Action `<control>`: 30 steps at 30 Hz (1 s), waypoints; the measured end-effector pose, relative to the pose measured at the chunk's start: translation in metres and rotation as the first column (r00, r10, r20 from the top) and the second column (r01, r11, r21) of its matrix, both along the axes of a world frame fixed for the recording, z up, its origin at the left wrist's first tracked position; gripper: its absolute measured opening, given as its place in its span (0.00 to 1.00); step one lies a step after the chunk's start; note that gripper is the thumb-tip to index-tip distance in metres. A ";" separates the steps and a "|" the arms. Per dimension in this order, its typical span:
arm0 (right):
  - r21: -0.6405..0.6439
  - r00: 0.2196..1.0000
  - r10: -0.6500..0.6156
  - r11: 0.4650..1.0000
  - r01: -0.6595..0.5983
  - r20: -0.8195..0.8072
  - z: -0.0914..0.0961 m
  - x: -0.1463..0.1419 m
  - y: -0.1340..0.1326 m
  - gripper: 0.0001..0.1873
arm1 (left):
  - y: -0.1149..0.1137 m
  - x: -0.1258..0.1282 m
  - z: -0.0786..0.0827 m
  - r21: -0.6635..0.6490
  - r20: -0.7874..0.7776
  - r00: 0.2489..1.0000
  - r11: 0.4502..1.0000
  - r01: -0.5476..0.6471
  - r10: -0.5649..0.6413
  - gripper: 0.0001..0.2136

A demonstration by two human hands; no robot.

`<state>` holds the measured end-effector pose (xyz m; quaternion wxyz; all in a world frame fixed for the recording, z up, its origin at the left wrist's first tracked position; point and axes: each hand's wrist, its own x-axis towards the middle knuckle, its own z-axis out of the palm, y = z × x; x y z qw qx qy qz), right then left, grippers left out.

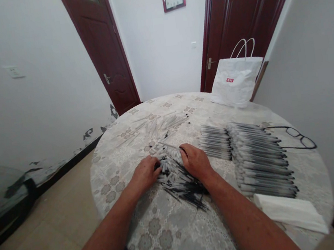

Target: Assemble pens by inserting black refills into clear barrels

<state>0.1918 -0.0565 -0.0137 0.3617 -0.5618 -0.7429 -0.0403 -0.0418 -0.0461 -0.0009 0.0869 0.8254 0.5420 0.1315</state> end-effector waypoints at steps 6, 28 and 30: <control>-0.008 1.000 0.002 1.000 -0.002 0.007 0.004 0.000 -0.002 0.12 | 0.000 0.007 -0.006 0.050 0.019 1.000 0.999 0.009 -0.010 0.06; 0.008 0.954 0.142 0.989 -0.145 -0.262 0.015 -0.012 -0.015 0.11 | 0.020 -0.030 -0.006 -0.373 0.898 -0.123 0.878 0.301 0.423 0.15; -0.003 0.956 0.136 0.990 -0.141 -0.260 0.015 -0.013 -0.015 0.11 | 0.020 -0.030 -0.004 -0.372 0.898 -0.126 0.880 0.296 0.422 0.15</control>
